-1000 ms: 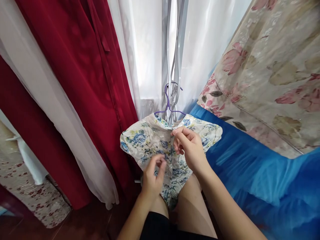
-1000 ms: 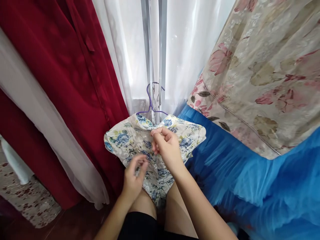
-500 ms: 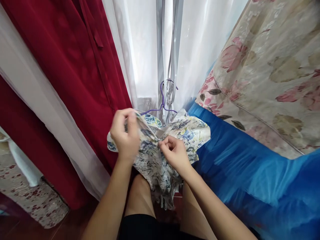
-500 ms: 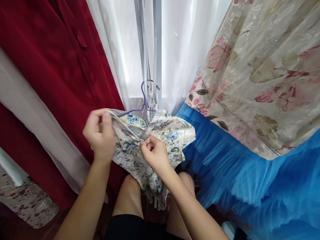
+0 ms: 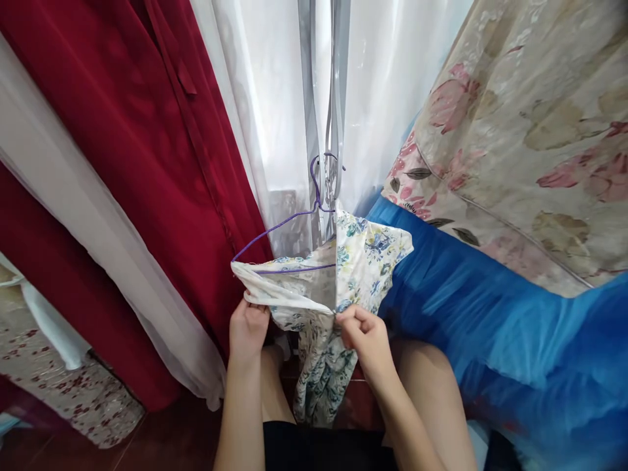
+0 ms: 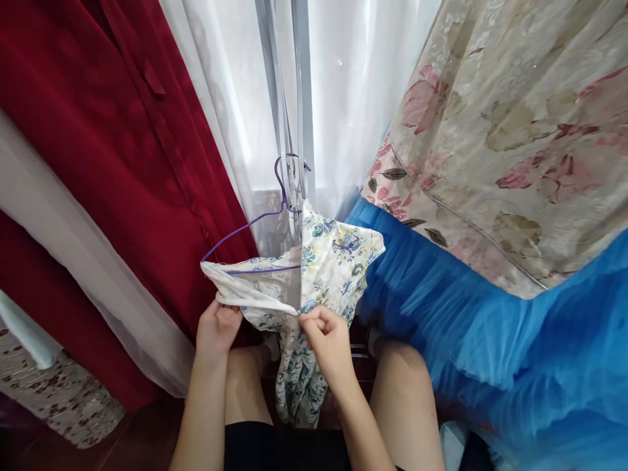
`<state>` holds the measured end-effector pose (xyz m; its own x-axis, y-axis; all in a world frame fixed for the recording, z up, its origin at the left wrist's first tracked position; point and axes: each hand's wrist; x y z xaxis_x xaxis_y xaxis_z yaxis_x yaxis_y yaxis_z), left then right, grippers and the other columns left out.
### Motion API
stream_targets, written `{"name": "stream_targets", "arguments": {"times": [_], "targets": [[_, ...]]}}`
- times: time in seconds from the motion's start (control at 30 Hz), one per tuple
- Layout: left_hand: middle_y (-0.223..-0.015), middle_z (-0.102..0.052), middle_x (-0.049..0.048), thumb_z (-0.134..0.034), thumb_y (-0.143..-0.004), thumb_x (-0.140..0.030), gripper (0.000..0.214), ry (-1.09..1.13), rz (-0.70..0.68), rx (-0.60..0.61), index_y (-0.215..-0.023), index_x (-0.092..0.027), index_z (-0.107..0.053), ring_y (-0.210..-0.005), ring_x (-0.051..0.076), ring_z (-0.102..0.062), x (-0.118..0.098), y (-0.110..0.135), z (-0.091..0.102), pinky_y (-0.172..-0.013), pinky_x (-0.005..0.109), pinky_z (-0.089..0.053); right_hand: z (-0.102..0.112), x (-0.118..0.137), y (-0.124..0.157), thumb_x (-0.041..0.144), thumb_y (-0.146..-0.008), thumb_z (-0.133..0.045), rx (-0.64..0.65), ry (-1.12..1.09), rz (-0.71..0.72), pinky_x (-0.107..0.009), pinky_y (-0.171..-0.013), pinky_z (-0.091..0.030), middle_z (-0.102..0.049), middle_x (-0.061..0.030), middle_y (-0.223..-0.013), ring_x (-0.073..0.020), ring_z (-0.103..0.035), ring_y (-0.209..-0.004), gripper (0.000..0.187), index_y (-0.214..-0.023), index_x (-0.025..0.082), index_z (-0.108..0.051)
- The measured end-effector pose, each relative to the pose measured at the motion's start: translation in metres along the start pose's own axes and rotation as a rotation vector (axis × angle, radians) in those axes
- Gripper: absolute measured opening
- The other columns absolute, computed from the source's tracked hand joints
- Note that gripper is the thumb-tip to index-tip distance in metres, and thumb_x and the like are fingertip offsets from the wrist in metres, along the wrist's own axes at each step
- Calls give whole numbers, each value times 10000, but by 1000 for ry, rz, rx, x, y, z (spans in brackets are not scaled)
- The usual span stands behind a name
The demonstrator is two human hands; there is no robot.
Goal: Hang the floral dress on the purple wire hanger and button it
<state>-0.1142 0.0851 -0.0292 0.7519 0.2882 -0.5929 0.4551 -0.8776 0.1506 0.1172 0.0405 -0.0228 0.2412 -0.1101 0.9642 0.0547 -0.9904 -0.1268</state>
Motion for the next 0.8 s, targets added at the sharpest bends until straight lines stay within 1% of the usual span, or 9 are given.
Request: {"name": "stream_targets", "arguments": {"times": [0.13,0.2,0.3,0.43,0.53,0.6,0.67,0.73,0.8], "targets": [[-929,-735,34,-575,-942,-151,120,73,47,-63,-909,-153,-690,-863,130,-692,31,43,22,-818,253,-566,17,-45,36,415,-825,-709,-318,-212,-61,-249,-479,-224,-350,79,-474,-96,-266,-466,396,-585,220,-461],[-938,-725,29,-688,-880,-196,44,62,51,-16,-870,-153,-691,-874,133,-683,42,58,30,-808,239,-557,26,-63,49,451,-825,-708,-369,-220,-119,-248,-473,-222,-340,77,-494,-100,-257,-472,391,-599,216,-492],[-919,-690,25,-819,-776,-277,194,2,60,100,-853,-157,-688,-885,149,-659,51,74,26,-812,246,-543,43,-76,54,500,-831,-690,-372,-161,-174,-244,-472,-242,-372,67,-514,-108,-291,-480,366,-657,199,-575],[-814,-599,7,-791,-828,-402,271,-143,69,297,-867,-165,-664,-746,121,-568,62,102,-7,-687,213,-475,67,-65,47,488,-754,-765,-306,66,-151,-262,-522,-366,-490,25,-556,-148,-441,-540,346,-675,183,-622],[-796,-560,9,-679,-928,-430,270,-286,72,467,-860,-171,-642,-699,115,-513,77,131,-35,-648,219,-423,74,-40,50,363,-706,-818,-177,220,-59,-317,-705,-503,-629,-23,-769,-217,-602,-745,294,-908,179,-711],[-811,-561,19,-615,-972,-406,262,-404,30,565,-855,-174,-644,-705,126,-510,89,149,-48,-650,232,-415,72,-22,57,273,-730,-799,-24,270,-3,-349,-846,-521,-673,-42,-926,-248,-637,-897,330,-1046,210,-724],[-837,-589,40,-578,-991,-392,273,-518,-43,662,-849,-176,-665,-752,156,-547,99,164,-56,-692,257,-443,69,-7,66,226,-760,-781,95,278,3,-356,-896,-519,-691,-46,-1005,-254,-641,-942,380,-1135,237,-720],[-904,-639,67,-557,-1000,-385,265,-641,-125,732,-908,-186,-706,-853,198,-604,103,173,-58,-786,294,-482,66,3,72,282,-799,-774,114,243,-41,-343,-817,-535,-695,-42,-905,-240,-634,-830,288,-1079,219,-743],[-1125,-668,104,-594,-979,-395,274,-781,-174,737,-1157,-216,-699,-1079,252,-619,101,176,-57,-956,347,-478,67,8,76,392,-848,-742,96,185,-95,-328,-746,-531,-669,-40,-794,-225,-606,-751,227,-953,191,-756]]}}
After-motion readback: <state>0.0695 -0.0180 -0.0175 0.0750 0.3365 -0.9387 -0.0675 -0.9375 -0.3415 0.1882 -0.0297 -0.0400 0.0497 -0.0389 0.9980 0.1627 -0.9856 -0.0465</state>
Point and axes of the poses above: each hand's wrist, its own y-axis away from the middle knuckle, its own z-axis out of the back of the hand, x = y × z
